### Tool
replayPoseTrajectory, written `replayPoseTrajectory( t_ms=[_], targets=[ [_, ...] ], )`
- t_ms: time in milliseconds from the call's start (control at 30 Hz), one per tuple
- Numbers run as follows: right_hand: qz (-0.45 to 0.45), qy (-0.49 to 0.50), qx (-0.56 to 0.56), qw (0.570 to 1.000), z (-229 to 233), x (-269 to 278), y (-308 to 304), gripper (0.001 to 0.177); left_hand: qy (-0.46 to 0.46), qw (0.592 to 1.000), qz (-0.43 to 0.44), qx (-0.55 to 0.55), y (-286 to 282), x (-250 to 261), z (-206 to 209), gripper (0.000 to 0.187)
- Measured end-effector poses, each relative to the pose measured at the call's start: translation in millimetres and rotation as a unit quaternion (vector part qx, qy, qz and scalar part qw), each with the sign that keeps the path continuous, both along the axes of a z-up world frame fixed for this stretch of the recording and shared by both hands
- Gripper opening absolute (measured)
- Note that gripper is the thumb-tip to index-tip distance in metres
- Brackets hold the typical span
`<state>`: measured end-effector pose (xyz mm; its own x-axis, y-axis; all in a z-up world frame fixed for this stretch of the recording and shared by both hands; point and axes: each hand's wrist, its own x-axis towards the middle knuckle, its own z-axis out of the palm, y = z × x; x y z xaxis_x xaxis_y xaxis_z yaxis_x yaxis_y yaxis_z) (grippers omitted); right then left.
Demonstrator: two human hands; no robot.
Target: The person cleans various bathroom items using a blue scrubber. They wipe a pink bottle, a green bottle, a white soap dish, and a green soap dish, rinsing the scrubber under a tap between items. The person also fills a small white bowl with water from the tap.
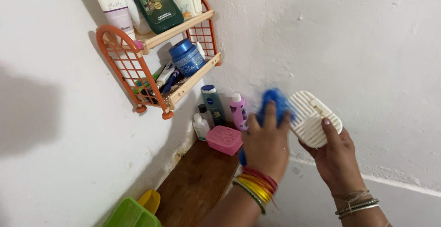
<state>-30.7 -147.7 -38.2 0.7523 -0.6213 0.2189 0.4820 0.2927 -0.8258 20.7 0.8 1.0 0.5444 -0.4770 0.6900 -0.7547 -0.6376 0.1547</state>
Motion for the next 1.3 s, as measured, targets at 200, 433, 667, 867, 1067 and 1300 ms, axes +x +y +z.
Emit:
replayPoseTrajectory(
  t_ms=[200,433,667,867,1067,1300],
  targets=[
    [0.000,0.004,0.006,1.000,5.9,0.2,2.7,0.049,-0.101,0.995,-0.005,0.020,-4.9,-3.2,-13.3,0.045],
    [-0.004,0.025,0.016,1.000,1.6,7.5,7.1,0.048,-0.158,0.985,0.029,0.070,-10.9,9.9,-23.2,0.039],
    [-0.027,0.080,0.031,0.996,-10.8,12.9,-0.5,0.050,-0.115,0.992,0.007,0.050,-0.7,33.1,-19.9,0.040],
    [-0.031,0.116,0.024,0.992,-10.9,15.7,-0.9,0.050,-0.042,0.997,-0.070,0.000,9.8,42.9,-7.3,0.018],
    [-0.028,0.122,0.015,0.992,-4.6,11.4,14.9,0.048,-0.116,0.990,-0.086,-0.005,21.5,48.0,2.2,0.010],
    [-0.041,0.115,-0.028,0.992,0.9,8.1,26.5,0.048,-0.091,0.994,-0.063,0.022,25.9,41.7,10.5,0.010]
  ],
)
